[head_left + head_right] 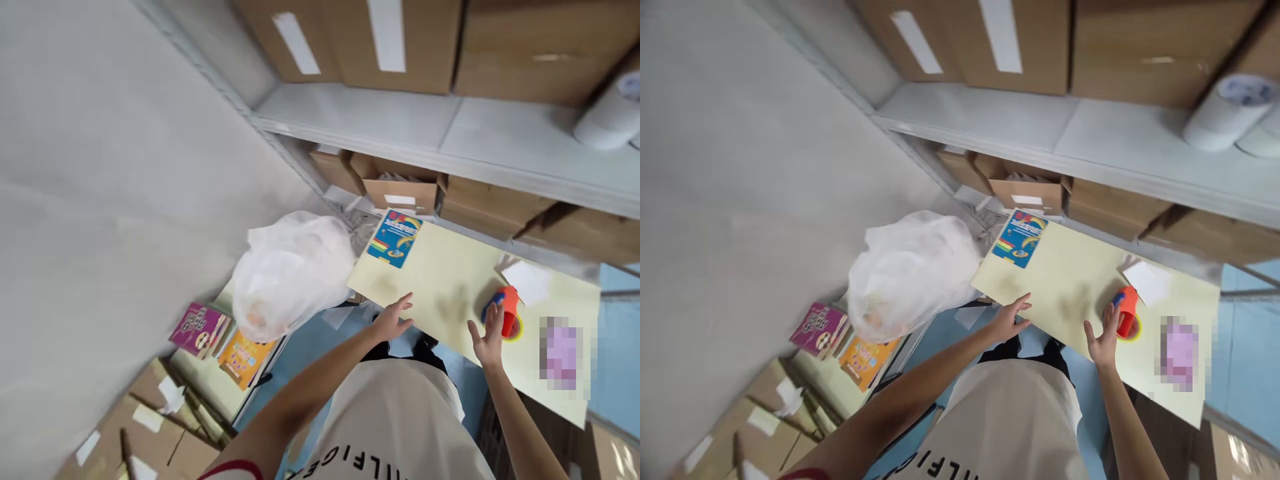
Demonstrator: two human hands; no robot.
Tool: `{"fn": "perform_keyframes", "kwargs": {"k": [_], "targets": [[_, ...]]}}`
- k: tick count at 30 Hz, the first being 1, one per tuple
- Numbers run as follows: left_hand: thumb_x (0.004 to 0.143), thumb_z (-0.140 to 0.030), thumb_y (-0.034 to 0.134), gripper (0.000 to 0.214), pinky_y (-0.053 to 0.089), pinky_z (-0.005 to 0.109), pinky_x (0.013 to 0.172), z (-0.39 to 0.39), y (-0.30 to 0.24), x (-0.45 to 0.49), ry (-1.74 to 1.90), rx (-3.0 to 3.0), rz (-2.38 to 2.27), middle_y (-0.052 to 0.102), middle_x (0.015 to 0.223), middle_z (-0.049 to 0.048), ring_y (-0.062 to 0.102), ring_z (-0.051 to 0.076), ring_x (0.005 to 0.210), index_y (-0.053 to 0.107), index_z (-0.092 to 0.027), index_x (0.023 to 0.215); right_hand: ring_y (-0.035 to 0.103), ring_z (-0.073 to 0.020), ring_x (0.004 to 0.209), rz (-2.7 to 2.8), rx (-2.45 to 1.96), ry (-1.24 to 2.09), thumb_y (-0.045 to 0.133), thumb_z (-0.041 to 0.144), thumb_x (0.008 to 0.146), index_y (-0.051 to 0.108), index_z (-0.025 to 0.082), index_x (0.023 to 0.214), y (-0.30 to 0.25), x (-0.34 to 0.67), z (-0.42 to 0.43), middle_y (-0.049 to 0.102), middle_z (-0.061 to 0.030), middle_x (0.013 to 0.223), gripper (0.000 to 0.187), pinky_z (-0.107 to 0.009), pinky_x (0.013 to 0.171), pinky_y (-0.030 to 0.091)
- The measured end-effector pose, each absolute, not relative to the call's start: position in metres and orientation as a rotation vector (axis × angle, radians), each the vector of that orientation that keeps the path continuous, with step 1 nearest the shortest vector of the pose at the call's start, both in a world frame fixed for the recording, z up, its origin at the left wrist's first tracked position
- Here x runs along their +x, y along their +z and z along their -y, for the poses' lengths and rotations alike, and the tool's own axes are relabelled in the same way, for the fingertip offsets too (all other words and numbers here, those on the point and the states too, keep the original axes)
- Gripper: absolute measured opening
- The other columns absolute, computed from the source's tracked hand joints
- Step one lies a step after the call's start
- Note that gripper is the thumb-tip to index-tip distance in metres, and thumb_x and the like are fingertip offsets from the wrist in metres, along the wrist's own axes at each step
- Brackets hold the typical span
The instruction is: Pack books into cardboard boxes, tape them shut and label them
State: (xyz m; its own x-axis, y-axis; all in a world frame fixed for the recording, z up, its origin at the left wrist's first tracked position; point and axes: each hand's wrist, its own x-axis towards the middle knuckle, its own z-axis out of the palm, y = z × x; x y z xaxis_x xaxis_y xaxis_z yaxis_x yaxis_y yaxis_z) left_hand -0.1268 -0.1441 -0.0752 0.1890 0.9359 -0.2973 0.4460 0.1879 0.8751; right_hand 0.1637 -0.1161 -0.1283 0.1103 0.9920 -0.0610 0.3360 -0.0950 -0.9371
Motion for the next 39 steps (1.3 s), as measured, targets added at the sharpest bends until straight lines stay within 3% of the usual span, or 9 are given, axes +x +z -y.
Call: {"fn": "perform_keyframes", "kwargs": {"k": [4, 6, 11, 18, 22, 26, 31, 35, 39], "targets": [[0.087, -0.029, 0.057, 0.053, 0.050, 0.042, 0.101, 0.164, -0.033, -0.207, 0.791, 1.588, -1.691, 0.069, 0.122, 0.0098, 0.065, 0.025, 0.114, 0.050, -0.025, 0.139, 0.067, -0.0353, 0.113, 1.342, -1.477, 1.202, 0.065, 0.061, 0.076, 0.017, 0.024, 0.154, -0.118, 0.090, 0.098, 0.051, -0.0232, 0.142, 0.098, -0.056, 0.093, 0.053], [0.087, -0.030, 0.056, 0.041, 0.050, 0.043, 0.101, 0.180, -0.018, -0.253, 0.901, 1.629, -1.876, 0.071, 0.119, 0.0086, 0.065, 0.025, 0.113, 0.059, -0.025, 0.128, 0.074, -0.0320, 0.090, 1.444, -1.469, 1.260, 0.064, 0.064, 0.075, 0.032, 0.022, 0.148, -0.112, 0.046, 0.093, 0.064, -0.0209, 0.125, 0.090, -0.052, 0.079, 0.060], [0.089, -0.028, 0.053, 0.024, 0.050, 0.044, 0.097, 0.223, 0.002, -0.356, 1.072, 1.606, -2.324, 0.072, 0.110, 0.0103, 0.065, 0.026, 0.107, 0.067, -0.022, 0.107, 0.073, -0.0269, 0.082, 1.878, -1.211, 1.290, 0.061, 0.054, 0.079, 0.063, 0.023, 0.117, -0.082, -0.082, 0.094, 0.074, -0.0108, 0.098, 0.049, -0.050, 0.080, 0.060], [0.084, -0.031, 0.062, 0.034, 0.038, 0.051, 0.104, 0.244, 0.025, -0.429, 1.001, 1.446, -2.737, 0.057, 0.137, 0.0165, 0.051, 0.035, 0.128, 0.063, -0.020, 0.116, 0.056, -0.0315, 0.121, 2.223, -0.747, 0.991, 0.067, 0.042, 0.078, 0.077, 0.027, 0.096, -0.015, -0.239, 0.073, 0.063, -0.0105, 0.126, 0.026, -0.052, 0.109, 0.042], [0.082, -0.032, 0.065, 0.049, 0.038, 0.051, 0.101, 0.211, 0.040, -0.450, 0.835, 1.313, -2.676, 0.057, 0.138, 0.0182, 0.054, 0.037, 0.124, 0.055, -0.020, 0.129, 0.049, -0.0313, 0.128, 2.269, -0.691, 0.910, 0.068, 0.045, 0.080, 0.078, 0.025, 0.085, 0.017, -0.303, 0.030, 0.059, -0.0087, 0.131, 0.023, -0.049, 0.113, 0.035], [0.082, -0.028, 0.067, 0.072, 0.039, 0.052, 0.095, 0.183, 0.046, -0.456, 0.645, 1.181, -2.562, 0.071, 0.111, 0.0193, 0.065, 0.038, 0.107, 0.036, -0.014, 0.145, 0.055, -0.0281, 0.121, 2.312, -0.747, 1.011, 0.051, 0.042, 0.089, 0.073, 0.022, 0.096, 0.039, -0.342, -0.001, 0.065, -0.0085, 0.122, 0.031, -0.048, 0.108, 0.038], [0.081, -0.008, 0.059, 0.059, 0.040, 0.046, 0.096, 0.188, 0.040, -0.451, 0.788, 1.404, -2.467, 0.074, 0.104, 0.0122, 0.069, 0.030, 0.098, 0.045, -0.019, 0.138, 0.060, -0.0292, 0.112, 2.577, -0.641, 0.887, 0.075, 0.033, 0.067, 0.062, 0.026, 0.121, 0.051, -0.344, 0.002, 0.070, -0.0061, 0.115, 0.056, -0.052, 0.109, 0.033], [0.082, -0.012, 0.061, 0.054, 0.045, 0.041, 0.096, 0.194, 0.045, -0.454, 1.100, 1.497, -2.314, 0.072, 0.108, 0.0075, 0.068, 0.025, 0.096, 0.050, -0.022, 0.133, 0.065, -0.0271, 0.092, 2.648, -0.606, 0.725, 0.067, 0.034, 0.078, 0.069, 0.024, 0.086, 0.075, -0.325, 0.009, 0.073, -0.0042, 0.086, 0.013, -0.055, 0.108, 0.028], [0.076, -0.012, 0.067, 0.061, 0.051, 0.037, 0.088, 0.185, 0.062, -0.459, 1.302, 1.357, -2.292, 0.072, 0.100, 0.0066, 0.067, 0.022, 0.091, 0.049, -0.017, 0.134, 0.066, -0.0254, 0.097, 2.501, -0.441, 0.669, 0.058, 0.027, 0.083, 0.067, 0.025, 0.086, 0.125, -0.303, 0.011, 0.074, -0.0033, 0.097, 0.010, -0.052, 0.108, 0.028]]}}
